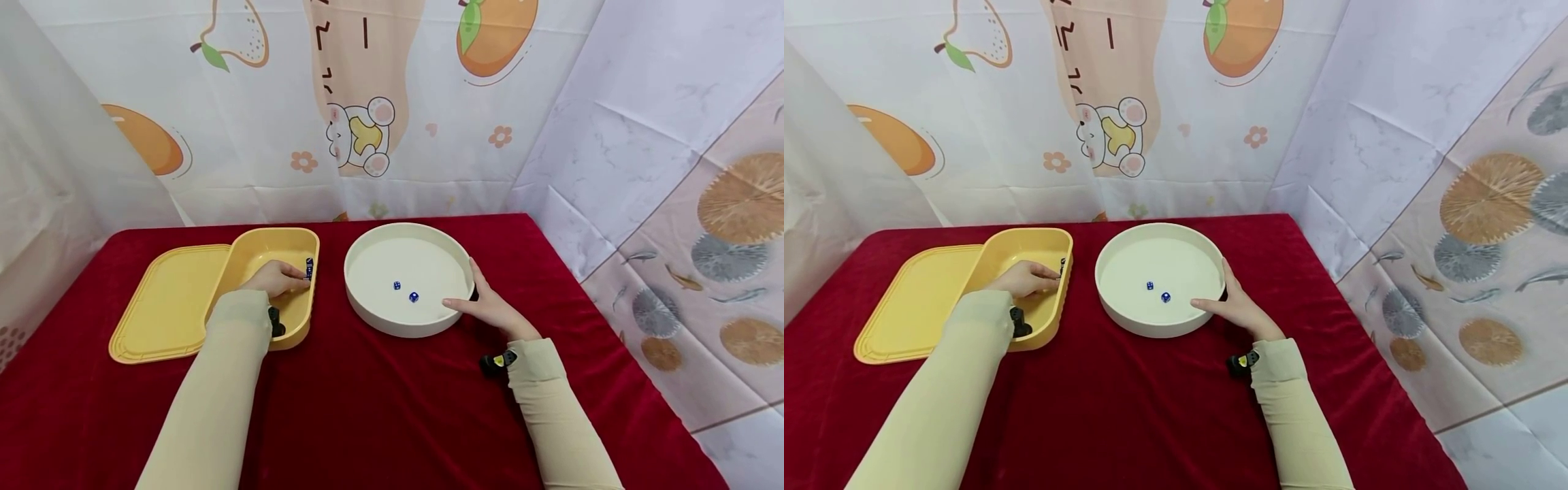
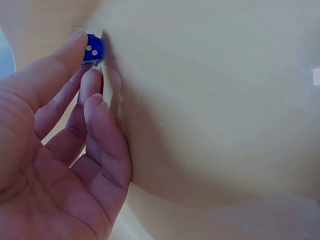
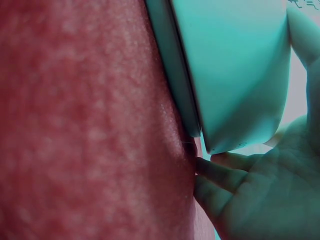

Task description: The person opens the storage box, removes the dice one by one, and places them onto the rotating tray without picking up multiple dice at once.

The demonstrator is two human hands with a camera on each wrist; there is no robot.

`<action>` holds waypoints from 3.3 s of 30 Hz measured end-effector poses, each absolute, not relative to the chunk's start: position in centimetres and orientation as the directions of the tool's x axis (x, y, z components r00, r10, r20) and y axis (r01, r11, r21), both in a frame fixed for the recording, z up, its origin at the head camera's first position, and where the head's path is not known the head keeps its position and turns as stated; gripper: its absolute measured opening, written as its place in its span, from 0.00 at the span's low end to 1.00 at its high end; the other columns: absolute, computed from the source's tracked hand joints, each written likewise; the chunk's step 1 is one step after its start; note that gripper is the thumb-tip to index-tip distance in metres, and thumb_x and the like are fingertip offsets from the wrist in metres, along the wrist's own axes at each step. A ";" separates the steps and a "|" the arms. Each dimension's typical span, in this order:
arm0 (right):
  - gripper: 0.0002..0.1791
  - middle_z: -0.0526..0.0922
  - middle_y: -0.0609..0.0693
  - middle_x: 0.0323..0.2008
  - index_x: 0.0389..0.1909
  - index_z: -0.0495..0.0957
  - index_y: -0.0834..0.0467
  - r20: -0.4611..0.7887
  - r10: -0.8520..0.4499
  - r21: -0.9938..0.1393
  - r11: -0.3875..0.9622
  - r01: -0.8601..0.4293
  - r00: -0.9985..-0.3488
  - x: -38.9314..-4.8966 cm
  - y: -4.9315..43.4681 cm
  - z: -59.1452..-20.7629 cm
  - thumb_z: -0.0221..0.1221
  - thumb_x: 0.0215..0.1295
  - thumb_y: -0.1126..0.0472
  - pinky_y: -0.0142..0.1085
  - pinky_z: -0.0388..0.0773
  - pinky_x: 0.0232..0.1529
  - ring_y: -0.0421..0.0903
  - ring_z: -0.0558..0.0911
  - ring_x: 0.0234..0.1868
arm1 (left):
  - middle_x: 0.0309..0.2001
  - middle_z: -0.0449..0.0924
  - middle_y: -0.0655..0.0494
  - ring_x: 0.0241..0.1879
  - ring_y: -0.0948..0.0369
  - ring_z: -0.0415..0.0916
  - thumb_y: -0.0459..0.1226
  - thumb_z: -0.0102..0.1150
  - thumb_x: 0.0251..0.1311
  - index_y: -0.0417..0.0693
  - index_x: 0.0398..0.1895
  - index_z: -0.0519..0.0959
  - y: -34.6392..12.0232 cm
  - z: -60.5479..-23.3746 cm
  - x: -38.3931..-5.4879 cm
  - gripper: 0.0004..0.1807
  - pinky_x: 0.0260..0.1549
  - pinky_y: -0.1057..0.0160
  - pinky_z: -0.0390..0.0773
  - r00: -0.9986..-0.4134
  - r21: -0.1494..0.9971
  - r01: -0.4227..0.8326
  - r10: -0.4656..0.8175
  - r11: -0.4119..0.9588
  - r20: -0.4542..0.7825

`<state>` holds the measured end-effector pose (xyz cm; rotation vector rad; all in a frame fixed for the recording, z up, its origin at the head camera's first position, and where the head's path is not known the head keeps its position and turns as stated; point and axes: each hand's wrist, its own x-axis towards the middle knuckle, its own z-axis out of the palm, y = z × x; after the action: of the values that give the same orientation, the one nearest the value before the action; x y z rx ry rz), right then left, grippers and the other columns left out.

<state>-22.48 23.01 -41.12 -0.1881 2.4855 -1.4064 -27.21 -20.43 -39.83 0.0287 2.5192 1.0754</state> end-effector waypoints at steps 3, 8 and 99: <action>0.64 0.29 0.51 0.80 0.79 0.25 0.50 -0.175 -0.249 -0.857 0.514 0.023 -0.953 -22.5 23.0 -41.1 0.66 0.60 0.44 0.61 0.37 0.75 0.55 0.34 0.80 | 0.48 0.82 0.46 0.31 0.63 0.71 0.43 0.61 0.66 0.35 0.58 0.78 -20.4 -39.8 -27.2 0.24 0.31 0.68 0.73 -0.923 0.687 -0.124 0.172 0.716 -0.346; 0.65 0.29 0.49 0.80 0.79 0.25 0.50 -0.178 -0.242 -0.857 0.515 0.029 -0.954 -22.4 23.0 -41.1 0.67 0.60 0.44 0.61 0.38 0.76 0.53 0.34 0.80 | 0.45 0.82 0.49 0.30 0.63 0.71 0.43 0.61 0.66 0.36 0.56 0.80 -20.4 -39.9 -27.3 0.22 0.31 0.68 0.73 -0.923 0.683 -0.121 0.171 0.721 -0.344; 0.65 0.30 0.50 0.80 0.79 0.25 0.49 -0.172 -0.237 -0.855 0.518 0.025 -0.956 -22.2 23.2 -41.0 0.67 0.59 0.44 0.59 0.37 0.76 0.53 0.34 0.80 | 0.38 0.87 0.52 0.38 0.55 0.81 0.49 0.71 0.56 0.49 0.44 0.80 -7.2 -30.9 -23.4 0.18 0.39 0.62 0.79 -0.978 0.850 0.132 0.208 0.510 0.027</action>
<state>-22.21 23.17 -40.95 -0.1784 2.4940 -1.4118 -23.41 -7.18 -30.89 0.3000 2.6611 1.4880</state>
